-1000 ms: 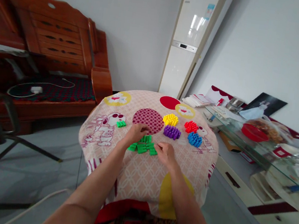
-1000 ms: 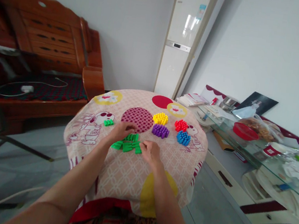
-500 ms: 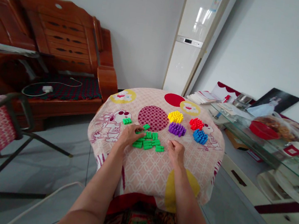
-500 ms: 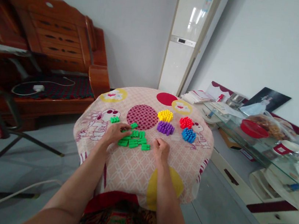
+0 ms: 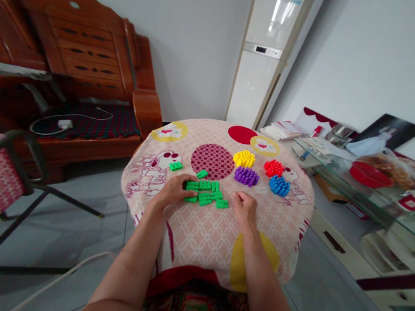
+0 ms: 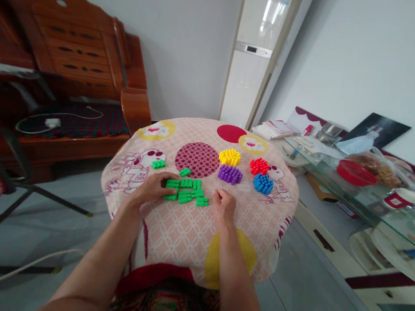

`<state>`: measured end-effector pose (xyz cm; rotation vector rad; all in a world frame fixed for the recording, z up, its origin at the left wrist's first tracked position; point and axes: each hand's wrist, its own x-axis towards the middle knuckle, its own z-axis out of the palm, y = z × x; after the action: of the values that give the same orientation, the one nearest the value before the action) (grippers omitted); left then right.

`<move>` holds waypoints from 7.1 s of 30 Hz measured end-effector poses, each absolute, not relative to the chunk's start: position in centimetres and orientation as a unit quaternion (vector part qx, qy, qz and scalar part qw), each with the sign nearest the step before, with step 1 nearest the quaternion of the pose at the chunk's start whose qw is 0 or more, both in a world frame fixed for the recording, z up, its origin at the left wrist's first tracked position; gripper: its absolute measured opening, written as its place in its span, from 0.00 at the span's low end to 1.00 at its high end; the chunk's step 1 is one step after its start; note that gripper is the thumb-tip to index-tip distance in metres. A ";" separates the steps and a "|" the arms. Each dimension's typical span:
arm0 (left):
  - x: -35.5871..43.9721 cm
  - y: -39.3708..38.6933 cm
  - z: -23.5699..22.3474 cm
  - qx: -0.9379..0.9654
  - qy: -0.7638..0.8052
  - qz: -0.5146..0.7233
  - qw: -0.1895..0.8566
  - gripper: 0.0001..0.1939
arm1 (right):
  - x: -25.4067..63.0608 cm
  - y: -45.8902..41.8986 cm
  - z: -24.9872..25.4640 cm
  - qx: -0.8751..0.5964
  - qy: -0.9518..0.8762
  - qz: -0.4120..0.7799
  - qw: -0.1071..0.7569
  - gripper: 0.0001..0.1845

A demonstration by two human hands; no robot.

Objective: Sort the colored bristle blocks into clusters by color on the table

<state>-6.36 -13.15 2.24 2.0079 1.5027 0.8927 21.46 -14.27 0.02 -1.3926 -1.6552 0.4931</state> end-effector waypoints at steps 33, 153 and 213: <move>2.4 -12.2 2.1 0.704 0.607 0.364 0.058 0.16 | 23.8 -14.4 0.6 -0.715 -0.488 0.025 0.501 0.12; 10.1 -12.5 4.4 0.710 0.590 0.354 0.153 0.03 | 24.8 -15.4 1.2 -0.777 -0.559 0.029 0.288 0.31; 2.7 -10.2 5.8 0.699 0.624 0.326 0.125 0.20 | 24.8 -15.3 1.1 -0.779 -0.562 0.022 0.275 0.31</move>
<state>2.68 -10.17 5.80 2.0367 1.8184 0.9485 24.84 -15.32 1.06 -2.0949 -1.5114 0.0588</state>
